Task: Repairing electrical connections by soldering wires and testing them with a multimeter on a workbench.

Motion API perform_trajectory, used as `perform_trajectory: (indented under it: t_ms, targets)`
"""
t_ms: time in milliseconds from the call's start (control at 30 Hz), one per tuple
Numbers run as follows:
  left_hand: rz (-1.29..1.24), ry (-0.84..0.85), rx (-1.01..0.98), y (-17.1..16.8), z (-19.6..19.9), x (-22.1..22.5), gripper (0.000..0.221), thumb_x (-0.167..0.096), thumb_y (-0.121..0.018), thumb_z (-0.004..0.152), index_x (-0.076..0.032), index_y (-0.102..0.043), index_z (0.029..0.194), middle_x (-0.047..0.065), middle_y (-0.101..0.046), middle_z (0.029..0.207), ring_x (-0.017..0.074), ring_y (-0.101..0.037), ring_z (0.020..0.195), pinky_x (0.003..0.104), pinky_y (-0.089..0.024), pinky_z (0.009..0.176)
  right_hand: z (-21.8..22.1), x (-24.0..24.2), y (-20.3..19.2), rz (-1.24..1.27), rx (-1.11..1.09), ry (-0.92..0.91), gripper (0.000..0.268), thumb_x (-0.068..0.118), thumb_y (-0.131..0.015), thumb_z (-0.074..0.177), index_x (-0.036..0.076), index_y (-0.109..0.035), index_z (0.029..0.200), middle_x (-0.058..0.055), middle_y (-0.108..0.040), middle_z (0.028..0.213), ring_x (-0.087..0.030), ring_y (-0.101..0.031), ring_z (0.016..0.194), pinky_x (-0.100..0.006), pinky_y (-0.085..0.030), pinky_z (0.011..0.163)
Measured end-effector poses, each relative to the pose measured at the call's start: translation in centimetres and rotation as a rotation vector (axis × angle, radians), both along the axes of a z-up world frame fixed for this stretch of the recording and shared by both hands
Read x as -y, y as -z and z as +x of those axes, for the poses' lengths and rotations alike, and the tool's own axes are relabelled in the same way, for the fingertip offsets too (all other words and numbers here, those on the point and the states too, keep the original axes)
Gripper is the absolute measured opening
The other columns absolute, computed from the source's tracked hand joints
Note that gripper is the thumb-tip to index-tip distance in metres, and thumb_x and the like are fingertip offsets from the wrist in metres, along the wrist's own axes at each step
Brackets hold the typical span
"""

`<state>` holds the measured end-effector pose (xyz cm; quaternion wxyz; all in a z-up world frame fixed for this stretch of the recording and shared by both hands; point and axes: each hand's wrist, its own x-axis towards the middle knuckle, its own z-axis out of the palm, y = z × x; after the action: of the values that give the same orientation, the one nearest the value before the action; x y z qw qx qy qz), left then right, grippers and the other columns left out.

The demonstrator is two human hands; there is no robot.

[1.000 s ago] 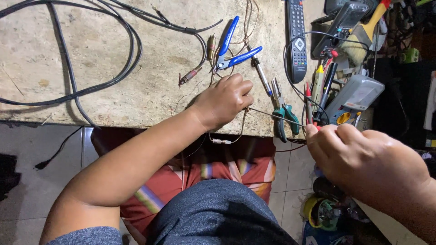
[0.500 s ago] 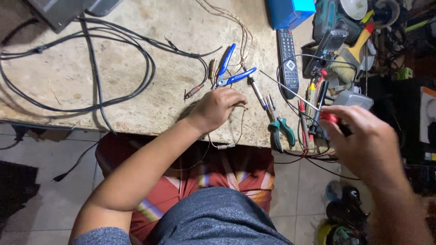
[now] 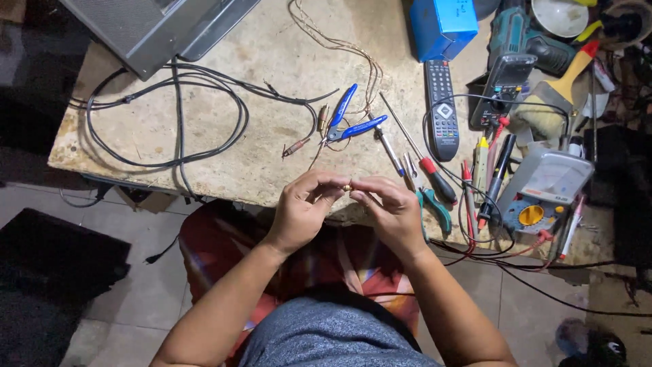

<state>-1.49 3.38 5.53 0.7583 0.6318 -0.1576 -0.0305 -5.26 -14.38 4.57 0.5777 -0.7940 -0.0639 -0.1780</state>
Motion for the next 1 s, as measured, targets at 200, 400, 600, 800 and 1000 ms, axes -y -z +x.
perform_trajectory:
  t_ms: [200, 400, 600, 800, 1000]
  targets:
    - [-0.155, 0.016, -0.262, 6.6, -0.7, 1.6, 0.024, -0.003, -0.077, 0.09, 0.004, -0.073, 0.113, 0.013, -0.078, 0.093, 0.0138, -0.074, 0.086, 0.03, -0.065, 0.08, -0.4, -0.3, 3.4, 0.17, 0.052, 0.024, 0.015, -0.004, -0.086, 0.079, 0.002, -0.082, 0.093, -0.015, -0.078, 0.083, -0.023, -0.075, 0.077, -0.035, -0.06, 0.077]
    - [-0.13, 0.028, -0.232, 5.3, -0.1, 1.9, 0.017, 0.0, -0.076, 0.091, 0.005, -0.074, 0.106, 0.013, -0.076, 0.086, 0.0124, -0.073, 0.079, 0.028, -0.064, 0.077, -0.6, 0.9, 3.8, 0.161, 0.028, -0.011, 0.023, 0.002, -0.09, 0.076, 0.003, -0.082, 0.097, -0.016, -0.079, 0.087, -0.025, -0.076, 0.078, -0.037, -0.06, 0.077]
    - [-0.101, 0.053, -0.183, 4.5, 0.2, 1.8, 0.015, -0.002, -0.075, 0.092, 0.004, -0.074, 0.106, 0.014, -0.075, 0.089, 0.0146, -0.073, 0.084, 0.031, -0.064, 0.079, -0.5, 1.1, 3.6, 0.184, -0.018, -0.019, 0.014, 0.0, -0.086, 0.082, 0.003, -0.082, 0.096, -0.014, -0.079, 0.087, -0.022, -0.076, 0.078, -0.035, -0.06, 0.077]
    - [-0.003, 0.022, -0.054, 4.9, 0.0, 1.7, 0.009, -0.003, -0.076, 0.091, 0.003, -0.077, 0.098, 0.012, -0.072, 0.084, 0.0144, -0.071, 0.079, 0.031, -0.061, 0.072, -0.4, 1.5, 3.3, 0.172, 0.016, -0.077, 0.011, -0.001, -0.083, 0.084, 0.0, -0.081, 0.095, -0.014, -0.078, 0.084, -0.025, -0.075, 0.076, -0.036, -0.059, 0.075]
    - [0.038, 0.003, 0.01, 4.7, -0.3, 1.9, 0.009, -0.006, -0.076, 0.092, 0.001, -0.079, 0.098, 0.011, -0.072, 0.085, 0.0151, -0.069, 0.078, 0.031, -0.06, 0.074, -0.5, 1.6, 3.9, 0.173, -0.022, -0.048, 0.008, -0.002, -0.081, 0.086, -0.001, -0.08, 0.094, -0.016, -0.078, 0.085, -0.024, -0.074, 0.077, -0.038, -0.059, 0.076]
